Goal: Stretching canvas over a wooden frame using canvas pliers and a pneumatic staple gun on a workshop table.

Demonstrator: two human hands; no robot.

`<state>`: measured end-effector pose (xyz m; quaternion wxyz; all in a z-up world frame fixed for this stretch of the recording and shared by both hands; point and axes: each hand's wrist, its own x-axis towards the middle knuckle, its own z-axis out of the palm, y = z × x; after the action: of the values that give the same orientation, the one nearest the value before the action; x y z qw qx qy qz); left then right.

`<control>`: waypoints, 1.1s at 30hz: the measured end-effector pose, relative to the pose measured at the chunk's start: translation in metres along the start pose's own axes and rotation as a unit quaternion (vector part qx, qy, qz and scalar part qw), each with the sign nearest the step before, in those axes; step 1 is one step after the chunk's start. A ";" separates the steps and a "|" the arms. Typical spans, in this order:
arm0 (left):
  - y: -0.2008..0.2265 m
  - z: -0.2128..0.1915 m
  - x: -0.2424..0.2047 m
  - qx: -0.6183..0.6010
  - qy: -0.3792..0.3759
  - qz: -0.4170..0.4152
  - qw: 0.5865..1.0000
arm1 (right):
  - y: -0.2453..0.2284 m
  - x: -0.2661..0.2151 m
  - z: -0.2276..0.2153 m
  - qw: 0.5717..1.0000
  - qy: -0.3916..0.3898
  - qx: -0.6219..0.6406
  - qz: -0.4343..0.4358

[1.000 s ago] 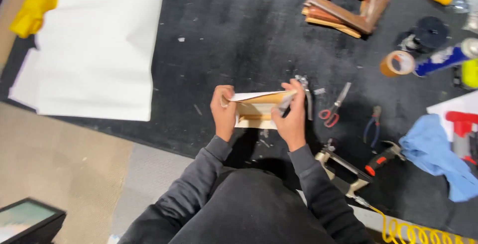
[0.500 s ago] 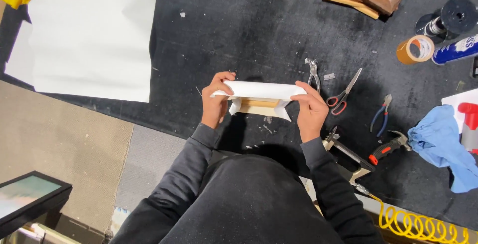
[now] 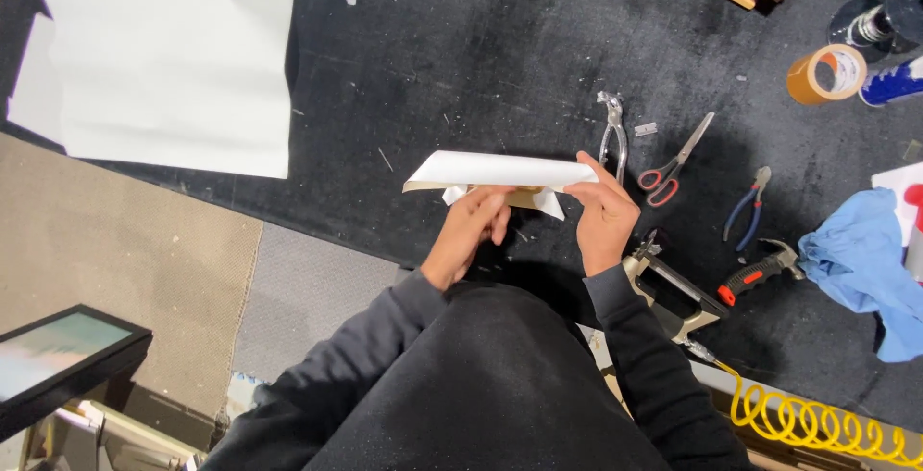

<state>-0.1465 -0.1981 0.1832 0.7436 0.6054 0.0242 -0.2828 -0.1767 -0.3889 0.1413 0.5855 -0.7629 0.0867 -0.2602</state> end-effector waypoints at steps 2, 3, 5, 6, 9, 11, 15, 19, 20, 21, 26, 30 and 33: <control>0.009 0.014 0.021 0.049 0.117 -0.005 0.992 | 0.005 -0.002 -0.004 1.000 -0.010 0.030 0.003; 0.012 0.017 0.021 0.048 0.109 -0.004 0.993 | 0.000 -0.002 -0.005 1.000 -0.005 0.024 0.001; 0.017 0.020 0.020 0.040 0.143 0.017 0.989 | -0.007 -0.004 -0.006 1.000 -0.001 -0.003 0.000; 0.009 0.019 0.022 0.039 0.140 0.017 0.989 | -0.002 -0.005 -0.009 1.000 0.000 -0.005 -0.001; -0.007 0.011 0.026 0.032 0.147 0.051 0.987 | 0.018 -0.007 -0.017 0.999 -0.035 0.006 0.014; -0.011 0.006 0.028 0.080 0.104 0.086 0.988 | 0.039 -0.004 -0.027 0.963 0.025 0.243 0.116; -0.013 -0.007 0.031 0.110 0.062 0.111 0.986 | 0.142 0.013 -0.038 0.979 0.092 -0.122 0.132; -0.012 -0.012 0.038 0.115 0.029 0.135 0.984 | 0.219 0.039 -0.023 0.927 -0.055 -0.302 0.217; -0.013 -0.014 0.039 0.110 0.017 0.139 0.984 | 0.237 0.048 -0.018 0.913 -0.075 -0.330 0.228; -0.014 -0.014 0.041 0.109 0.020 0.143 0.984 | 0.240 0.058 -0.016 0.914 -0.076 -0.329 0.223; -0.015 -0.016 0.041 0.084 0.006 0.138 0.987 | 0.283 0.078 -0.015 0.873 -0.148 -0.376 0.274; -0.008 -0.017 0.042 0.049 0.000 0.149 0.988 | 0.195 0.039 -0.033 0.871 -0.204 -0.263 0.361; -0.007 -0.020 0.046 0.064 -0.011 0.138 0.988 | 0.107 -0.011 -0.050 0.876 -0.133 0.141 0.441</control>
<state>-0.1051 -0.1990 0.1541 0.7354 0.6461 -0.0860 -0.1855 -0.1929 -0.4589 0.0461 0.7470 -0.5824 0.2975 0.1197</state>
